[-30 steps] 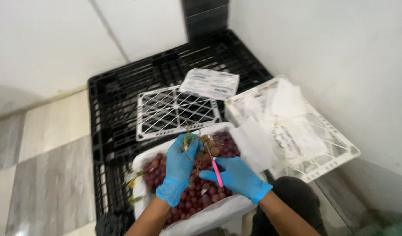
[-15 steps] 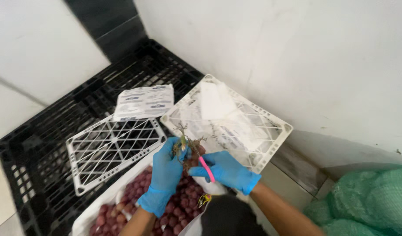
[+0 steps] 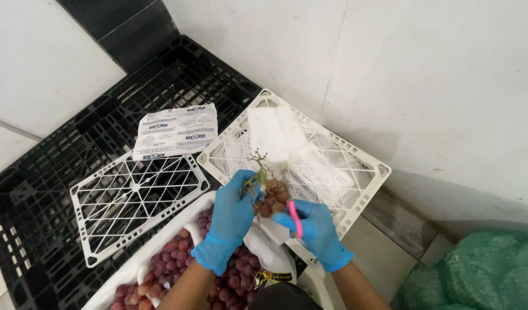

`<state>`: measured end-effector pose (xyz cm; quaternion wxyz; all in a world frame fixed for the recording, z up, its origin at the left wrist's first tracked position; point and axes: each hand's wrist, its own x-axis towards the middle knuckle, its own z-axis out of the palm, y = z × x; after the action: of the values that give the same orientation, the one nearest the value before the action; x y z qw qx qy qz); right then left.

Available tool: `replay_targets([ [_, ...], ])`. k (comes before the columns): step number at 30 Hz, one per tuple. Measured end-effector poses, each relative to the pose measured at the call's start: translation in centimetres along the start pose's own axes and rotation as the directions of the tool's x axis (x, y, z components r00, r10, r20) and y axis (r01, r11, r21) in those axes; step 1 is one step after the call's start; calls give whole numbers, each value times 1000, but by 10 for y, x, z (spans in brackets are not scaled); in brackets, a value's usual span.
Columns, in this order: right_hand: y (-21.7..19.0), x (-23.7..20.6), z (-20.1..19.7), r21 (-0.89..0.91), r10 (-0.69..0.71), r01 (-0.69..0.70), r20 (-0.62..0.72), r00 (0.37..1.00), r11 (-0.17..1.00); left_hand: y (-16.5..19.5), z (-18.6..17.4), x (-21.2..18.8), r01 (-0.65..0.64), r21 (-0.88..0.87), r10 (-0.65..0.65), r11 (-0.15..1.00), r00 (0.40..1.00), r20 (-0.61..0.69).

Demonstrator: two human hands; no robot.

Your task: The person uses pink scissors to trim stems and remove unwanted parts from bunches of red grapes in a white styrofoam container. The cut stems are placed into a nearby white crate.

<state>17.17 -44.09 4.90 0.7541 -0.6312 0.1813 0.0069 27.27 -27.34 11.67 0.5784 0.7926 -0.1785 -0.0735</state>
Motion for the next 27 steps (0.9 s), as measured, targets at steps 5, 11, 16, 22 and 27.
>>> replay_targets([
  [5, -3, -7, -49, 301, -46, 74, -99, 994, 951, 34, -22, -21, 125, -148, -125, 981, 992, 5],
  [11, -52, -26, -57, 190, -27, 64, -192, 981, 980, 73, -78, -60, -151, 5, 150, 989, 980, -129],
  [16, -105, -54, -24, -119, -109, 118, 84, 991, 986, 81, -121, -102, -35, -56, 15, 998, 949, -316],
  [22, -117, -99, 87, -348, 140, 81, 566, 812, 934, 61, -173, -179, -87, -231, -46, 969, 857, -514],
  [27, -93, -138, 168, -448, 248, 257, 793, 556, 856, 38, -194, -254, -151, -361, -122, 920, 767, -630],
])
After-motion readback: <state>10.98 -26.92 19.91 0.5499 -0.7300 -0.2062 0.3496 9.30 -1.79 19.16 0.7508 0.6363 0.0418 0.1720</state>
